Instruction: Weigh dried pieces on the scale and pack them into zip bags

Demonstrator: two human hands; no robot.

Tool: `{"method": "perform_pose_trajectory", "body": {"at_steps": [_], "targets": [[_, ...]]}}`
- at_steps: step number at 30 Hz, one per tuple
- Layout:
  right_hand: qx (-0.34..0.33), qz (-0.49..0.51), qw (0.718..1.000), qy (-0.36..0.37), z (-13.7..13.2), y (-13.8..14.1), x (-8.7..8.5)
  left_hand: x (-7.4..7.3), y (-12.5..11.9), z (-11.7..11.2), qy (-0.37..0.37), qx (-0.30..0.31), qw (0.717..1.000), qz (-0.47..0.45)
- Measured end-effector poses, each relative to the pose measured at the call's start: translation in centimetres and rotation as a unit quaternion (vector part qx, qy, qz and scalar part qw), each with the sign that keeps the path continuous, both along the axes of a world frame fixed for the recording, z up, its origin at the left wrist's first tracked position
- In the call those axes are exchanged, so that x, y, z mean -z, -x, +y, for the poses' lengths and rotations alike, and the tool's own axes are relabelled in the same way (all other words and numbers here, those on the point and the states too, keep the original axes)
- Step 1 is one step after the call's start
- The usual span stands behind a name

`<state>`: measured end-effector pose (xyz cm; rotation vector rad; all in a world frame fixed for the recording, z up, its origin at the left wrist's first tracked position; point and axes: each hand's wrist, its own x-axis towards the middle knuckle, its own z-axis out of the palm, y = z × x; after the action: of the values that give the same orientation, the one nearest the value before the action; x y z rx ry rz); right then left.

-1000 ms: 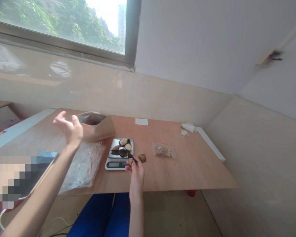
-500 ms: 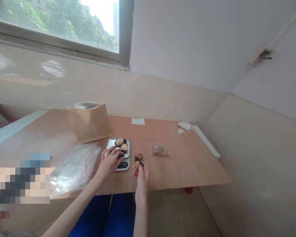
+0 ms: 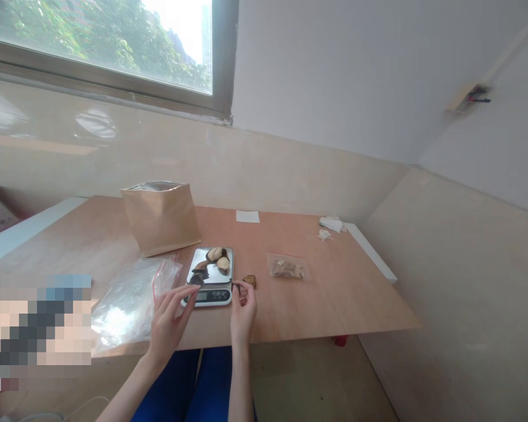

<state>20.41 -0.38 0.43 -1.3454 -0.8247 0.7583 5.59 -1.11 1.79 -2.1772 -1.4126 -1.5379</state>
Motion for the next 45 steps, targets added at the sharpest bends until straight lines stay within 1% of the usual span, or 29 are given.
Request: {"method": "perform_pose_trajectory", "body": {"at_steps": [2, 4, 6, 8, 10, 13, 16, 18, 20, 22, 23, 24, 26, 28, 29, 31, 34, 36, 39, 42, 45], "targets": [[-0.016, -0.080, 0.997, -0.017, 0.8, 0.9, 0.1, 0.1, 0.9, -2.0, -0.001, 0.015, 0.999, -0.046], [-0.031, -0.161, 0.986, -0.028, 1.8, 1.9, 0.1, 0.3, 1.5, -4.0, 0.027, 0.043, 0.996, -0.070], [-0.024, -0.247, 0.968, -0.038, 2.7, 2.7, -0.1, 0.7, 1.7, -5.9, 0.058, 0.065, 0.993, -0.084], [-0.009, -0.311, 0.949, -0.046, 3.5, 3.3, -0.2, 1.1, 1.7, -7.4, 0.080, 0.082, 0.989, -0.091], [-0.016, -0.336, 0.940, -0.055, 4.1, 3.6, 0.0, 1.4, 1.6, -8.6, 0.092, 0.100, 0.987, -0.089], [-0.066, -0.339, 0.936, -0.072, 4.5, 3.5, 0.4, 1.5, 1.4, -9.8, 0.099, 0.133, 0.983, -0.080], [-0.114, -0.348, 0.927, -0.083, 4.4, 3.1, 0.5, 1.4, 1.0, -10.2, 0.103, 0.155, 0.979, -0.082], [-0.128, -0.355, 0.921, -0.094, 3.9, 2.8, 0.3, 1.0, 0.7, -10.1, 0.109, 0.158, 0.977, -0.092], [-0.121, -0.346, 0.924, -0.108, 3.0, 2.5, -0.4, 0.7, 0.5, -9.8, 0.115, 0.152, 0.976, -0.103], [-0.115, -0.311, 0.937, -0.112, 1.6, 2.1, -1.2, 0.3, 0.2, -9.4, 0.127, 0.138, 0.976, -0.111], [-0.124, -0.286, 0.945, -0.103, 0.7, 1.9, -1.6, 0.2, 0.2, -9.2, 0.136, 0.129, 0.976, -0.114], [-0.148, -0.258, 0.951, -0.086, -0.3, 1.7, -2.0, 0.2, 0.1, -9.0, 0.144, 0.119, 0.975, -0.117], [-0.221, -0.198, 0.954, -0.032, -2.7, 1.3, -2.3, 0.4, 0.0, -8.7, 0.155, 0.101, 0.975, -0.124], [-0.284, -0.131, 0.949, 0.029, -5.3, 1.1, -1.8, 0.9, -0.1, -8.5, 0.161, 0.093, 0.975, -0.125], [-0.298, -0.093, 0.949, 0.054, -6.5, 1.1, -1.2, 1.2, -0.3, -8.5, 0.166, 0.093, 0.974, -0.123], [-0.293, -0.018, 0.952, 0.083, -8.6, 1.1, 0.3, 1.9, -0.6, -8.6, 0.181, 0.103, 0.972, -0.111], [-0.245, 0.069, 0.964, 0.082, -10.4, 1.2, 2.5, 2.6, -1.5, -8.9, 0.204, 0.128, 0.966, -0.092], [-0.206, 0.097, 0.971, 0.074, -10.7, 1.1, 3.0, 2.7, -2.1, -9.0, 0.220, 0.139, 0.962, -0.088], [-0.172, 0.094, 0.978, 0.076, -9.9, 0.5, 2.7, 2.6, -2.5, -9.1, 0.251, 0.146, 0.952, -0.100], [-0.163, 0.067, 0.981, 0.078, -8.0, -0.3, 2.1, 2.3, -1.9, -8.9, 0.285, 0.141, 0.941, -0.115], [-0.137, 0.027, 0.988, 0.063, -5.1, -1.4, 2.1, 2.0, -0.6, -8.6, 0.304, 0.129, 0.936, -0.121]]}}
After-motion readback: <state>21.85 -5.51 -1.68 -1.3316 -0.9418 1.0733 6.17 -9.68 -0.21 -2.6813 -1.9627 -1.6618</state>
